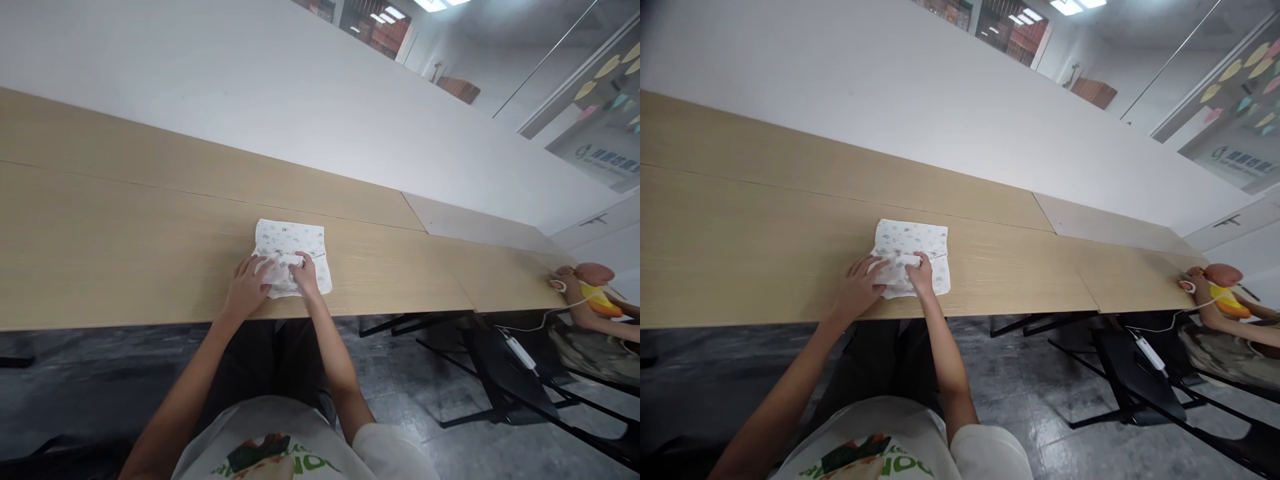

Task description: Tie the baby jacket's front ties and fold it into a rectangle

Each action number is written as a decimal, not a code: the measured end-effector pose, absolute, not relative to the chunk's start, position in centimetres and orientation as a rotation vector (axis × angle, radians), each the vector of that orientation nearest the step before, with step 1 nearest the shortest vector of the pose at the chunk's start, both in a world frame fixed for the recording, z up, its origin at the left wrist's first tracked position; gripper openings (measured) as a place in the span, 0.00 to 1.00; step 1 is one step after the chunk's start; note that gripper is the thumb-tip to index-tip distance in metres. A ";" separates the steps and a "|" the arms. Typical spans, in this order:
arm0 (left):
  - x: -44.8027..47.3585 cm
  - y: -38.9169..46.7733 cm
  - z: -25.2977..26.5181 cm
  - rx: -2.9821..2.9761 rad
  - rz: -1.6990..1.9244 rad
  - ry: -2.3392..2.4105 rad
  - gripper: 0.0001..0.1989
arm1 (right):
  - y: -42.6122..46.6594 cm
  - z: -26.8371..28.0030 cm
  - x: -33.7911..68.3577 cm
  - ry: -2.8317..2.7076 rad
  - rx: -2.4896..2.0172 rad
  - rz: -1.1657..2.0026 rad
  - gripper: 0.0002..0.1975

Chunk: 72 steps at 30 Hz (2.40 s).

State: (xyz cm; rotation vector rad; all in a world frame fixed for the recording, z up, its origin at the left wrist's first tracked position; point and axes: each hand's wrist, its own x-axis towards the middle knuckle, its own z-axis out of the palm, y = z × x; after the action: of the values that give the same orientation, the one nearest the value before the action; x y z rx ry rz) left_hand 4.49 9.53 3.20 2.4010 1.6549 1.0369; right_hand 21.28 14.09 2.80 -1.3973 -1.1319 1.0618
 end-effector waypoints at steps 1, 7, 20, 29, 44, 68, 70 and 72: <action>3.8 9.5 2.7 2.372 0.999 1.667 0.23 | 14.1 2.7 21.6 -1.145 -1.427 1.054 0.23; 2.4 9.4 0.9 2.258 0.966 1.543 0.20 | 14.5 3.6 23.4 -1.308 -1.540 0.879 0.26; -0.8 8.8 1.7 2.310 0.994 1.575 0.24 | 10.3 3.9 30.8 -1.709 -1.604 0.253 0.18; -2.5 10.4 1.3 2.338 0.806 1.515 0.23 | 9.7 3.2 34.1 -1.992 -1.515 0.251 0.16; -2.0 10.4 1.6 2.341 0.839 1.494 0.21 | 9.2 3.2 34.9 -2.005 -1.371 0.375 0.19; -2.0 10.7 2.8 2.300 0.919 1.468 0.20 | 9.6 4.1 32.6 -1.734 -1.476 0.393 0.20; -1.7 10.8 2.7 2.279 0.924 1.489 0.21 | 10.4 4.1 30.4 -1.714 -1.549 0.410 0.17; -1.3 10.8 2.6 2.268 0.921 1.503 0.22 | 11.3 3.9 28.0 -1.750 -1.604 0.455 0.15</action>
State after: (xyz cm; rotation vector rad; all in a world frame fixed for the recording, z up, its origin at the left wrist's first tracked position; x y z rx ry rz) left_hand -1.27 10.77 2.56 2.2681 1.5029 0.9211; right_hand 27.97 11.35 3.92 -1.6044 -1.7504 0.4549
